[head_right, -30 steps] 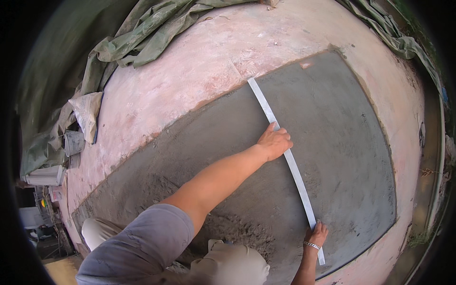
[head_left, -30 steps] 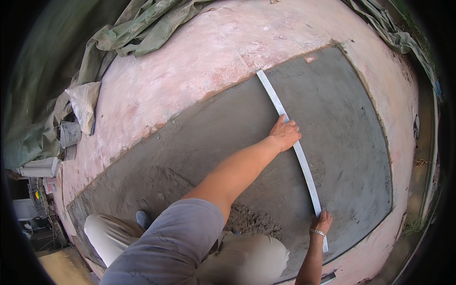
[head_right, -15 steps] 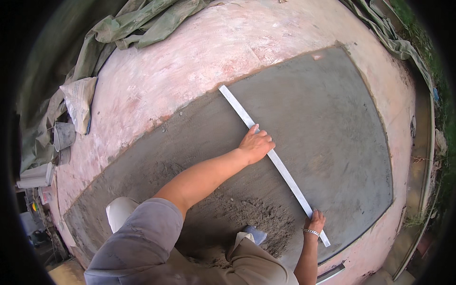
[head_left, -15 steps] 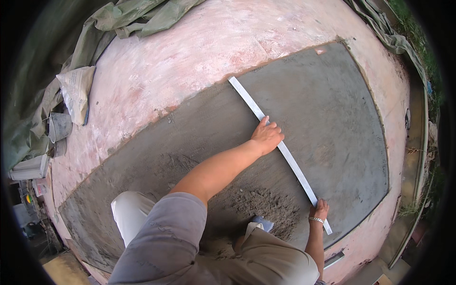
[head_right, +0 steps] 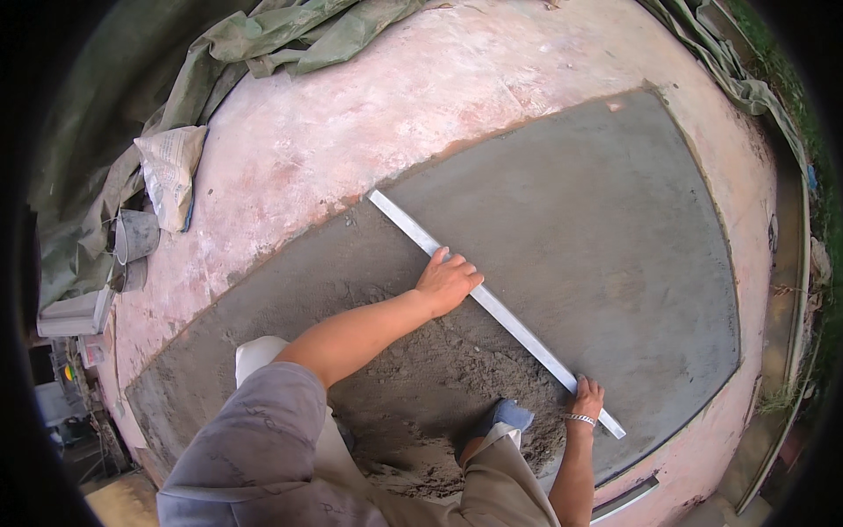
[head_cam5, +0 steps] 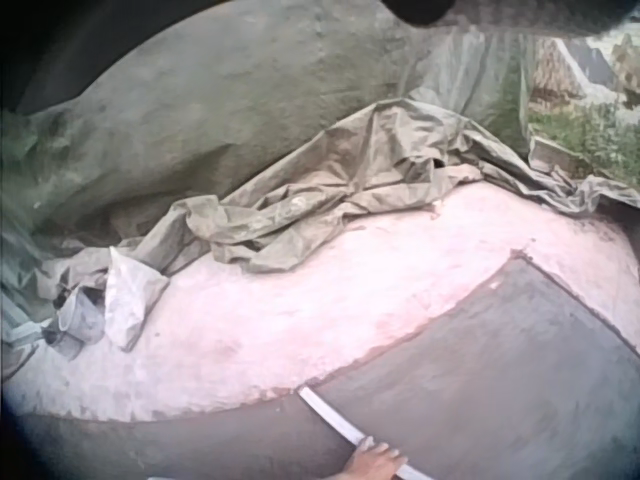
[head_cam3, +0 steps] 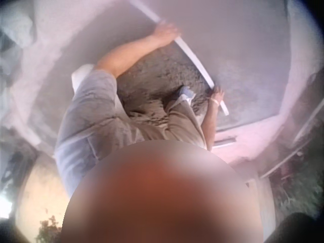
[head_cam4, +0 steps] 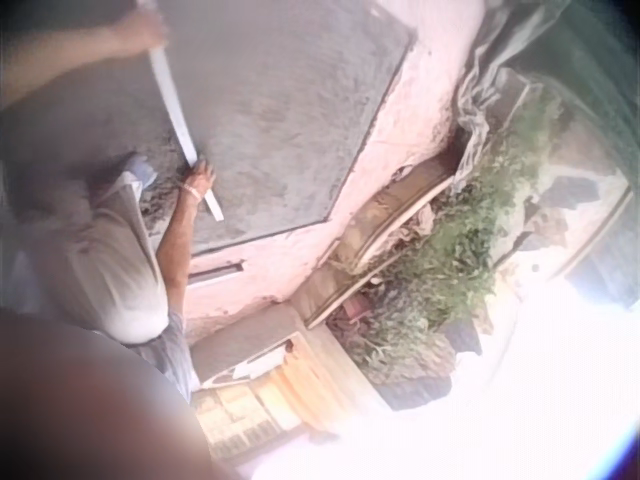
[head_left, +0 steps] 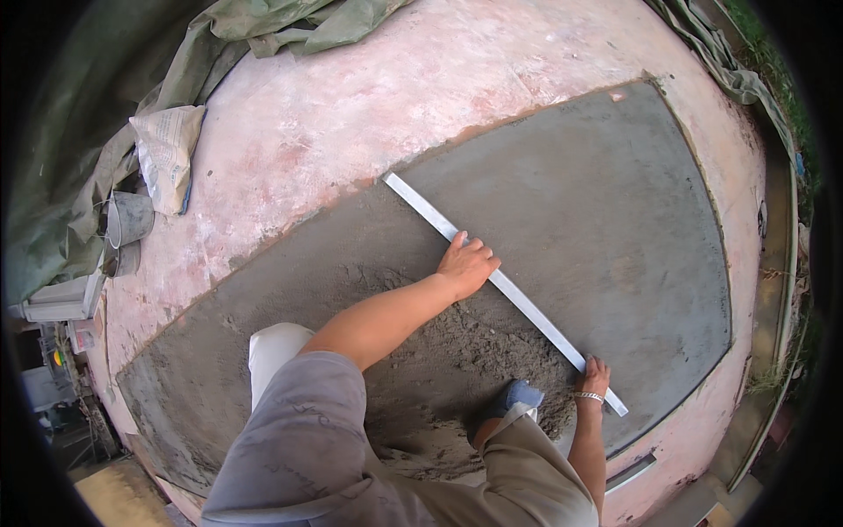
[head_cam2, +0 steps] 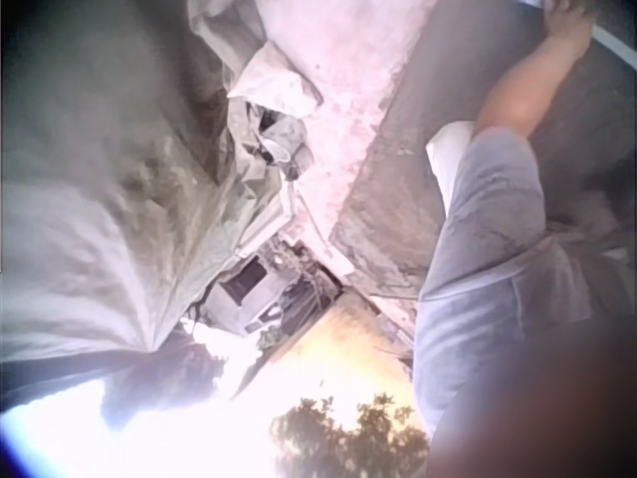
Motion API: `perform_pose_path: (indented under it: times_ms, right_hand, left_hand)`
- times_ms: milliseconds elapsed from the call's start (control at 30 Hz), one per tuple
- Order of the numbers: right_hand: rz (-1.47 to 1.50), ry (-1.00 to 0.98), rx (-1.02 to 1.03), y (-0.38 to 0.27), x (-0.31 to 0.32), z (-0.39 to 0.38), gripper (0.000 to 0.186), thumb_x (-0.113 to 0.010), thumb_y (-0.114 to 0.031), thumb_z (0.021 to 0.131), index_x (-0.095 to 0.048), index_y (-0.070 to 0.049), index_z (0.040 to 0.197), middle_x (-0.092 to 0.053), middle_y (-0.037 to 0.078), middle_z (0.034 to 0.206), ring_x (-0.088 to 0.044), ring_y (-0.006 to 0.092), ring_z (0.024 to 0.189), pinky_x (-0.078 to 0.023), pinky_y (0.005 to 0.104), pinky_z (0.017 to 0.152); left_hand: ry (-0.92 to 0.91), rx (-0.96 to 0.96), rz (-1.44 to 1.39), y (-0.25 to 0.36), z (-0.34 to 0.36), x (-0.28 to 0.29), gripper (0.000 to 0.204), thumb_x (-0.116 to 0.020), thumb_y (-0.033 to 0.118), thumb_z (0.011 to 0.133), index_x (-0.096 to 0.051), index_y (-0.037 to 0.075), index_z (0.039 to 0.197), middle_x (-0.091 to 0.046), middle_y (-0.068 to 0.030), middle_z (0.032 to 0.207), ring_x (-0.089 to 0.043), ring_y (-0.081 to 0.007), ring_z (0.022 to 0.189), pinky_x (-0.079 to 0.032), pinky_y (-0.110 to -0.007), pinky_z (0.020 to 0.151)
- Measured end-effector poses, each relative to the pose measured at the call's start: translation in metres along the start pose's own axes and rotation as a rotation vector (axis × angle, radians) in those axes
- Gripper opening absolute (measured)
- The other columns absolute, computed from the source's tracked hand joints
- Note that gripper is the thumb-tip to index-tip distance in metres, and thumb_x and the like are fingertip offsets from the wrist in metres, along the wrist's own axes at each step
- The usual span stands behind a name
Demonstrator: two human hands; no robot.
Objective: The person levels a freshly poured concrete slab using a long metal straightedge and a trowel. They repeatedly drag the straightedge across the surface to flatten it and use the trowel to smooth edges and fill low spots.
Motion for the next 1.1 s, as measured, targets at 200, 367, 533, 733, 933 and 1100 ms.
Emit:
perform_pose_path:
  times_ms: [200, 367, 533, 733, 933, 1100]
  right_hand:
    - [0.015, -0.044, 0.167, -0.046, 0.015, 0.023, 0.036, -0.06, -0.005, 0.078, -0.068, -0.014, 0.111, -0.065, 0.008, 0.11, -0.058, 0.0325, 0.102, -0.049, 0.0438, 0.088]
    - [0.031, -0.151, 0.31, -0.045, 0.029, 0.035, 0.038, -0.066, -0.007, 0.077, -0.068, -0.015, 0.114, -0.065, 0.009, 0.113, -0.058, 0.0321, 0.105, -0.048, 0.0439, 0.092]
    - [0.07, -0.125, -0.039, 0.025, 0.046, 0.031, 0.047, -0.075, -0.008, 0.07, -0.065, -0.006, 0.116, -0.064, 0.015, 0.114, -0.057, 0.037, 0.106, -0.047, 0.0444, 0.095]
    - [0.045, 0.049, -0.263, 0.033, 0.028, 0.059, 0.044, -0.068, -0.006, 0.074, -0.063, -0.004, 0.118, -0.063, 0.018, 0.114, -0.057, 0.0399, 0.106, -0.047, 0.0467, 0.095]
    - [-0.032, -0.1, 0.001, -0.027, 0.038, 0.077, 0.041, -0.065, -0.005, 0.079, -0.062, -0.007, 0.119, -0.064, 0.015, 0.111, -0.059, 0.0372, 0.106, -0.05, 0.0449, 0.092]
    - [-0.046, -0.296, 0.25, -0.07, 0.044, 0.036, 0.043, -0.07, -0.011, 0.079, -0.062, -0.011, 0.121, -0.063, 0.01, 0.113, -0.058, 0.0329, 0.109, -0.05, 0.0471, 0.09]
  left_hand:
    - [-0.058, 0.198, -0.026, -0.022, -0.094, -0.006, 0.036, -0.051, 0.011, 0.094, -0.061, 0.015, 0.128, -0.06, -0.0038, 0.125, -0.048, -0.0243, 0.127, -0.027, -0.054, 0.114]
    - [-0.387, 0.13, 0.108, -0.022, -0.116, 0.017, 0.029, -0.052, 0.011, 0.092, -0.063, 0.009, 0.118, -0.063, -0.011, 0.12, -0.056, -0.0285, 0.119, -0.038, -0.052, 0.106]
    - [0.025, -0.125, 0.092, 0.027, 0.028, 0.049, 0.025, -0.05, 0.011, 0.093, -0.065, 0.01, 0.114, -0.064, -0.0073, 0.115, -0.054, -0.0267, 0.122, -0.029, -0.058, 0.115]
    - [0.154, -0.096, 0.075, 0.057, 0.167, 0.071, 0.023, -0.051, 0.013, 0.094, -0.07, 0.014, 0.107, -0.063, -0.0052, 0.117, -0.05, -0.0234, 0.126, -0.026, -0.054, 0.118]
    - [0.224, -0.076, 0.08, -0.033, 0.052, 0.031, 0.024, -0.051, 0.011, 0.093, -0.064, 0.012, 0.112, -0.062, -0.0055, 0.112, -0.052, -0.0242, 0.121, -0.032, -0.048, 0.113]
    - [-0.266, -0.048, 0.191, -0.057, -0.105, 0.024, 0.027, -0.053, 0.013, 0.09, -0.068, 0.012, 0.113, -0.064, -0.007, 0.102, -0.059, -0.026, 0.107, -0.042, -0.048, 0.1]
Point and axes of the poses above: each hand's wrist, its own z-axis towards the middle knuckle, its own x-axis out of the back of the hand, y = z × x, the point moved 1 cm from there along z, towards the middle knuckle
